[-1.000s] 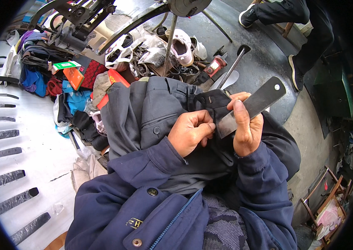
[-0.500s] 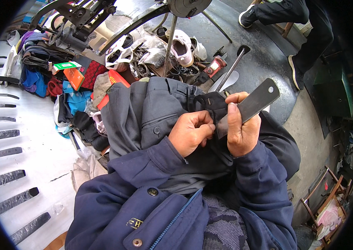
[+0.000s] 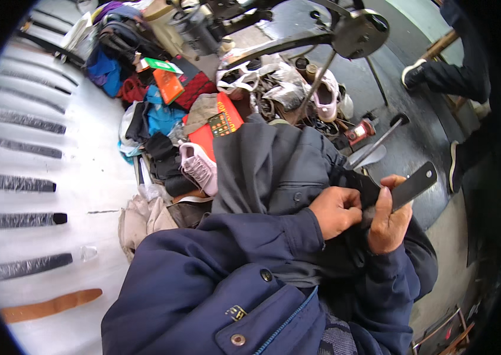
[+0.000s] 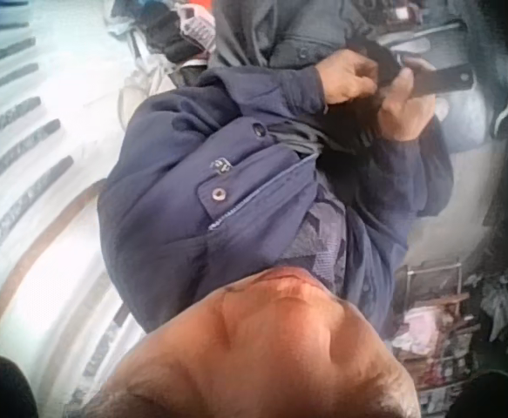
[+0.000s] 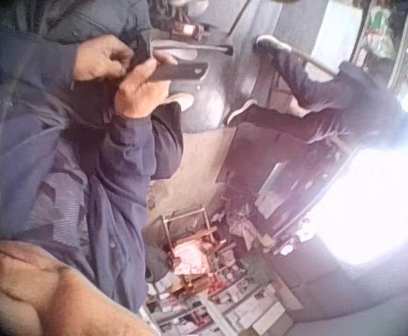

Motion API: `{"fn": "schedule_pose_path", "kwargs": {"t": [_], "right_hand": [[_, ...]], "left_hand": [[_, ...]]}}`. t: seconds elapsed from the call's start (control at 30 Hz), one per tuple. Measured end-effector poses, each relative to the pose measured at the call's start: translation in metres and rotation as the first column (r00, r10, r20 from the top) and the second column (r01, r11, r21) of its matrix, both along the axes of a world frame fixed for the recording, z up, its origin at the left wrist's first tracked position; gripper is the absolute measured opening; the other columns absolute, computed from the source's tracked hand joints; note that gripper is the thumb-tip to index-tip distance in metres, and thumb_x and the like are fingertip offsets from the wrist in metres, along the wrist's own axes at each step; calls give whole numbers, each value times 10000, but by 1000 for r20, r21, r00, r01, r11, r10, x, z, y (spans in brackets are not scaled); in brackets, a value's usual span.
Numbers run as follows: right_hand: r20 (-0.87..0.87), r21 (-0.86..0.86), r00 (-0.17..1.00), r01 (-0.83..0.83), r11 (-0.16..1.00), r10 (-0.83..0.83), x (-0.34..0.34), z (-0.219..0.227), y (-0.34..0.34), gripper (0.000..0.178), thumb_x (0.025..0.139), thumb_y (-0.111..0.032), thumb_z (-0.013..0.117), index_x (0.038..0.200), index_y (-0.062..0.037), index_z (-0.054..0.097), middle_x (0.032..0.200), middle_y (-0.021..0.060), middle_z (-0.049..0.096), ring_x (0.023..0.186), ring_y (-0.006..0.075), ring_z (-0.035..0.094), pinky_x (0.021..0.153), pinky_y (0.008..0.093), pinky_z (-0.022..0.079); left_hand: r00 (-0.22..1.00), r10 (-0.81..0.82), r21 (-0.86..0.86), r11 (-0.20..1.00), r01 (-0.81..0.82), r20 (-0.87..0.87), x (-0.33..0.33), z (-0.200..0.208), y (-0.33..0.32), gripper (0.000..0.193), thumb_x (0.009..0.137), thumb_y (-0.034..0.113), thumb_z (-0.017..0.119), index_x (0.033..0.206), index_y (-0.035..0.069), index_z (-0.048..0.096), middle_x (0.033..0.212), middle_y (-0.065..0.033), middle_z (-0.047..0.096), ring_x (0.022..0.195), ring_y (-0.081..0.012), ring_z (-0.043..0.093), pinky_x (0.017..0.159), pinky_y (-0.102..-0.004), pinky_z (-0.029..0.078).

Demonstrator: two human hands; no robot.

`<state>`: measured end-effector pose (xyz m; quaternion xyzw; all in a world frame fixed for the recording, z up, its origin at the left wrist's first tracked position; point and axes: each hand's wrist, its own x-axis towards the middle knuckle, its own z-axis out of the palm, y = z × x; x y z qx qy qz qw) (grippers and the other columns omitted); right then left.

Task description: The person uses a flat metal tool to scrape and smooth a small area on a dark jacket held in their lap. They repeatedly rub the tool along the fabric, occasionally repositioning the jacket to access different spots.

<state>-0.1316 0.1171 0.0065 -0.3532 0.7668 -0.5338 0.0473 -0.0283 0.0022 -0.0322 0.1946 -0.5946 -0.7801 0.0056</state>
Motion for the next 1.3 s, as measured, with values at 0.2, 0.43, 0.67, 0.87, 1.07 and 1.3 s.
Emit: {"fn": "schedule_pose_path", "kwargs": {"t": [0.2, 0.43, 0.67, 0.87, 1.07, 1.3], "right_hand": [[-39, 0, 999, 34, 999, -34, 0, -7, 3, 189, 997, -60, 470, 1086, 67, 578, 1021, 130, 603, 906, 218, 591, 854, 330, 468], [-2, 61, 1000, 13, 998, -13, -5, -8, 5, 181, 964, -50, 485, 1077, 59, 576, 1050, 130, 589, 964, 233, 571, 908, 349, 444], [-36, -6, 996, 80, 997, -80, -4, -13, 4, 174, 946, -52, 495, 1058, 51, 579, 1025, 144, 596, 963, 243, 575, 903, 358, 444], [-45, 86, 999, 4, 996, 0, -6, -4, 2, 188, 947, -64, 490, 1068, 52, 575, 973, 150, 586, 899, 255, 575, 857, 381, 451], [35, 32, 999, 36, 999, -37, -4, 1, 5, 188, 950, -61, 508, 1084, 23, 608, 921, 140, 623, 826, 242, 610, 762, 361, 481], [139, -83, 986, 106, 991, -93, -9, -2, 4, 169, 956, -49, 525, 1096, 6, 602, 869, 108, 625, 755, 202, 606, 721, 331, 498]], "left_hand": [[999, 19, -15, 1000, -20, -48, -5, -5, 7, 88, 846, 37, 636, 789, 12, 573, 715, 17, 548, 702, -71, 486, 638, -270, 419], [998, 58, -46, 997, -60, -34, -3, 1, 9, 126, 819, 69, 646, 756, -4, 565, 669, -42, 559, 672, -105, 502, 622, -303, 428], [997, 70, -54, 996, -72, -30, -5, 1, 10, 117, 803, 76, 651, 765, -11, 583, 668, -78, 583, 660, -131, 531, 626, -322, 445], [995, 100, -107, 989, -102, -27, -5, 3, 10, 145, 805, 111, 659, 776, -16, 596, 679, -108, 606, 664, -157, 560, 632, -334, 459], [999, 20, -65, 998, -22, -26, -2, 4, 2, 111, 854, 117, 635, 822, 14, 613, 713, -57, 616, 629, -142, 567, 597, -295, 446], [997, -73, 279, 958, 63, 25, -2, 11, -9, 123, 955, 117, 595, 857, 47, 571, 733, -35, 615, 603, -96, 550, 615, -235, 431]]}}
